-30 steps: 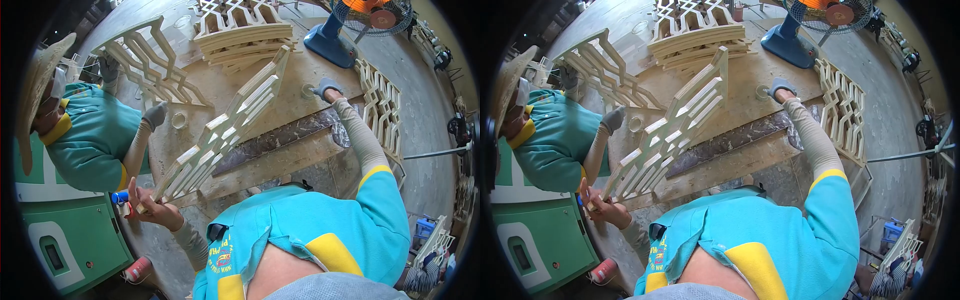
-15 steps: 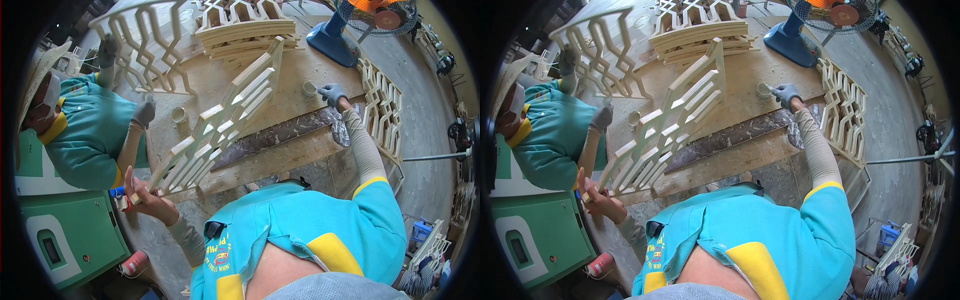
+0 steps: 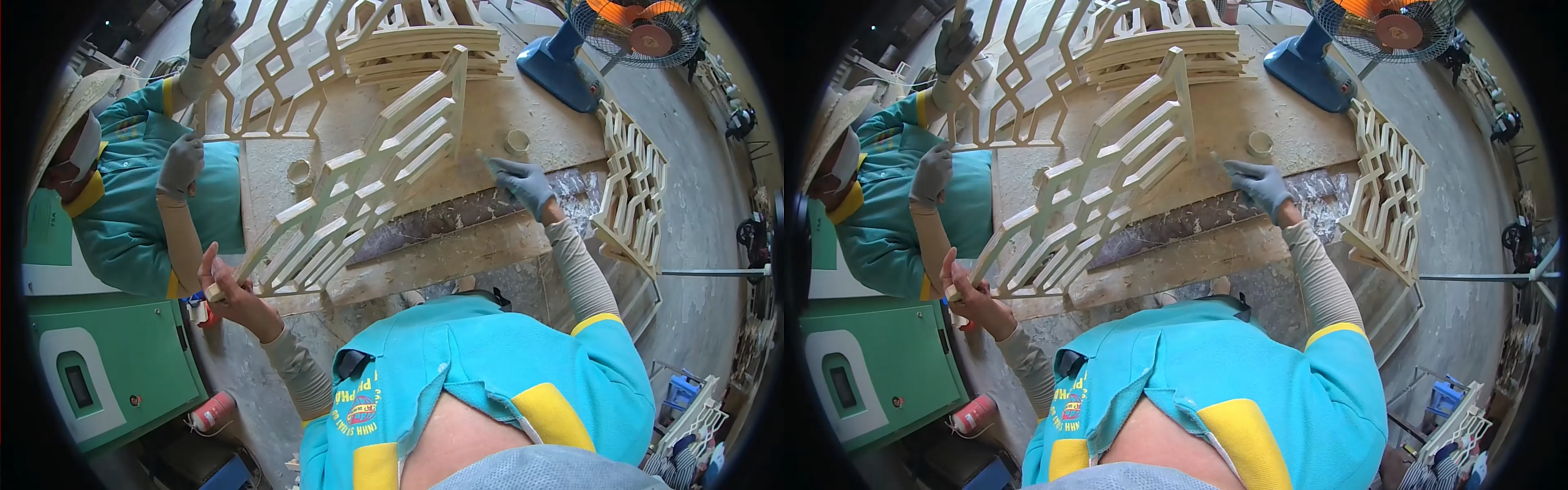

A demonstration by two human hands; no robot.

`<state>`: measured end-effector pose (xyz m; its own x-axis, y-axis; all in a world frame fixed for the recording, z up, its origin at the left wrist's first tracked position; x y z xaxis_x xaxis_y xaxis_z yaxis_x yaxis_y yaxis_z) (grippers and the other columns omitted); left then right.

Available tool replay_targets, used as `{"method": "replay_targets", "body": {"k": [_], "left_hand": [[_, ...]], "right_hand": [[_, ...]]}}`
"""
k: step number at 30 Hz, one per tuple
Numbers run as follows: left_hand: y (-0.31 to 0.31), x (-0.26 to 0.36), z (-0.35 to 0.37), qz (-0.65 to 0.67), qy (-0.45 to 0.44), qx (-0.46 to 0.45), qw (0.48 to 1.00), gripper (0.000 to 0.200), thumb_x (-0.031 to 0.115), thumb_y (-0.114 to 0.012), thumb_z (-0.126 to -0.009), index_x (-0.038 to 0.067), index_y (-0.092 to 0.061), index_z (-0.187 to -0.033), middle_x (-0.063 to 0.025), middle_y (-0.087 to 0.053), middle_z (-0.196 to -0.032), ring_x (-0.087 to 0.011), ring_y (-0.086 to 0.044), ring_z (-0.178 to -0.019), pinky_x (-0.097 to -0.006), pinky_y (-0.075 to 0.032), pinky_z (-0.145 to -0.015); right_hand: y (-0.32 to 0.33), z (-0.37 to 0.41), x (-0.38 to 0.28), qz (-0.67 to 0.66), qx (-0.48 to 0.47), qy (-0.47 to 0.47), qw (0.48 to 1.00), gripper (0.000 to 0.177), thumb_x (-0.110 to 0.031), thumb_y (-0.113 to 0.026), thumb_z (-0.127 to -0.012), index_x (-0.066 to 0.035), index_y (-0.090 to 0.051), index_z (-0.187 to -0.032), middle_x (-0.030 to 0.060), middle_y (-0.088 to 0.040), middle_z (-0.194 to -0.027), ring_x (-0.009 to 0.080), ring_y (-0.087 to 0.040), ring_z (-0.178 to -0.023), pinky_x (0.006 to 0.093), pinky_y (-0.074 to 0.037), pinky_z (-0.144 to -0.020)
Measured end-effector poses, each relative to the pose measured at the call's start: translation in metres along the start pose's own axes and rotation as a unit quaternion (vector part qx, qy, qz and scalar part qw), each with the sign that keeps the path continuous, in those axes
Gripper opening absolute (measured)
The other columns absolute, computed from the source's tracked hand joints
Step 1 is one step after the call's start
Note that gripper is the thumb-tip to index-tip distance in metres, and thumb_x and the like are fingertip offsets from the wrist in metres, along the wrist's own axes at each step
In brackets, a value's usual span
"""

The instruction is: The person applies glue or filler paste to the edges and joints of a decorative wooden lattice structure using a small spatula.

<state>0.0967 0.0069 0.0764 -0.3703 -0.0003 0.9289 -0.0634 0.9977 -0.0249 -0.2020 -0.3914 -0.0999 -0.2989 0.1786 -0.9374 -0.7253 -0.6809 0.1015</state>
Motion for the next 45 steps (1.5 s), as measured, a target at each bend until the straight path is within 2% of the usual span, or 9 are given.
{"method": "replay_targets", "body": {"k": [4,5,8,17,23,35,38,42,45], "left_hand": [[0.0,-0.001,0.001,0.008,0.005,-0.002,1.0,0.021,0.013,-0.051,-0.095,0.006,-0.068,-0.106,0.0097,-0.031,-0.063,0.0002,-0.022,-0.052,-0.0195,-0.018,-0.045],[0.0,0.0,0.002,0.009,0.005,0.001,1.0,0.02,0.013,-0.052,-0.095,0.006,-0.068,-0.106,0.0097,-0.031,-0.063,0.0002,-0.022,-0.052,-0.0196,-0.018,-0.045],[0.002,0.0,0.004,0.009,0.0,-0.001,1.0,0.02,0.014,-0.053,-0.095,0.006,-0.068,-0.106,0.0099,-0.031,-0.062,0.0002,-0.022,-0.052,-0.0195,-0.018,-0.044],[0.003,0.0,0.005,0.008,-0.003,0.002,1.0,0.019,0.013,-0.054,-0.093,0.006,-0.068,-0.105,0.01,-0.033,-0.064,0.0006,-0.023,-0.052,-0.0188,-0.018,-0.045],[0.002,0.002,0.007,0.005,-0.004,0.004,1.0,0.019,0.013,-0.054,-0.093,0.006,-0.068,-0.104,0.0098,-0.035,-0.066,0.0009,-0.025,-0.053,-0.0178,-0.019,-0.045],[-0.001,-0.001,0.001,0.014,-0.004,0.005,1.0,0.019,0.014,-0.055,-0.094,0.005,-0.067,-0.105,0.0104,-0.033,-0.062,0.001,-0.023,-0.051,-0.019,-0.017,-0.044],[-0.001,0.0,0.003,0.011,-0.004,0.008,1.0,0.019,0.014,-0.055,-0.094,0.005,-0.068,-0.104,0.0103,-0.033,-0.062,0.0008,-0.023,-0.051,-0.0188,-0.018,-0.044],[0.0,-0.001,0.003,0.012,-0.003,0.011,1.0,0.019,0.015,-0.055,-0.094,0.005,-0.068,-0.104,0.01,-0.033,-0.063,0.0007,-0.024,-0.051,-0.0185,-0.019,-0.044],[0.001,-0.002,0.001,0.007,-0.003,0.01,1.0,0.019,0.015,-0.055,-0.094,0.006,-0.068,-0.104,0.0096,-0.039,-0.064,0.0011,-0.026,-0.05,-0.0184,-0.019,-0.043]], "right_hand": [[-0.042,-0.015,-0.012,0.192,-0.053,0.202,0.959,0.037,-0.009,-0.064,-0.087,-0.022,-0.069,-0.121,0.0051,-0.069,-0.089,0.0136,-0.063,-0.073,0.028,-0.048,-0.066],[-0.042,-0.016,-0.008,0.289,-0.035,0.163,0.943,0.033,-0.013,-0.066,-0.084,-0.026,-0.071,-0.115,0.0079,-0.067,-0.091,0.0225,-0.065,-0.081,0.0343,-0.049,-0.072],[-0.06,-0.018,-0.021,0.47,-0.014,0.306,0.828,0.023,-0.013,-0.067,-0.082,-0.019,-0.073,-0.103,0.0078,-0.063,-0.087,0.0273,-0.064,-0.08,0.0374,-0.05,-0.071],[-0.076,-0.04,-0.02,0.52,-0.029,0.344,0.782,0.012,-0.011,-0.066,-0.078,-0.017,-0.071,-0.087,0.0082,-0.064,-0.089,0.032,-0.064,-0.083,0.0428,-0.05,-0.07],[-0.044,-0.064,-0.007,0.522,0.014,0.324,0.789,0.007,-0.011,-0.065,-0.076,-0.011,-0.067,-0.083,0.0113,-0.066,-0.082,0.0342,-0.065,-0.08,0.0436,-0.05,-0.069],[-0.085,-0.033,-0.003,0.448,-0.016,0.323,0.833,0.014,-0.012,-0.065,-0.077,-0.019,-0.073,-0.086,0.0095,-0.065,-0.089,0.0336,-0.064,-0.083,0.0419,-0.051,-0.07],[-0.092,-0.031,-0.002,0.477,-0.044,0.315,0.819,0.024,-0.008,-0.067,-0.078,-0.016,-0.074,-0.099,0.0091,-0.065,-0.09,0.0297,-0.064,-0.082,0.0368,-0.049,-0.07],[-0.082,-0.034,0.01,0.207,-0.045,0.172,0.962,0.024,-0.007,-0.067,-0.083,-0.008,-0.073,-0.106,0.005,-0.067,-0.081,0.019,-0.062,-0.067,0.0305,-0.047,-0.06],[-0.077,-0.016,0.019,0.06,-0.012,0.005,0.998,0.026,-0.012,-0.067,-0.088,-0.002,-0.07,-0.112,0.0001,-0.062,-0.068,0.0096,-0.055,-0.055,0.0266,-0.044,-0.049]]}}
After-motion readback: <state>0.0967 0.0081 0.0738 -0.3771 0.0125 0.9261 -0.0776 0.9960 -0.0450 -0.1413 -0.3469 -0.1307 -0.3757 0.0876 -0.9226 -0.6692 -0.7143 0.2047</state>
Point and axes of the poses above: each hand's wrist, its own z-axis away from the middle knuckle, its own y-axis out of the back of the hand, x = y × z, the point moved 5 cm from there along -z, towards the middle knuckle
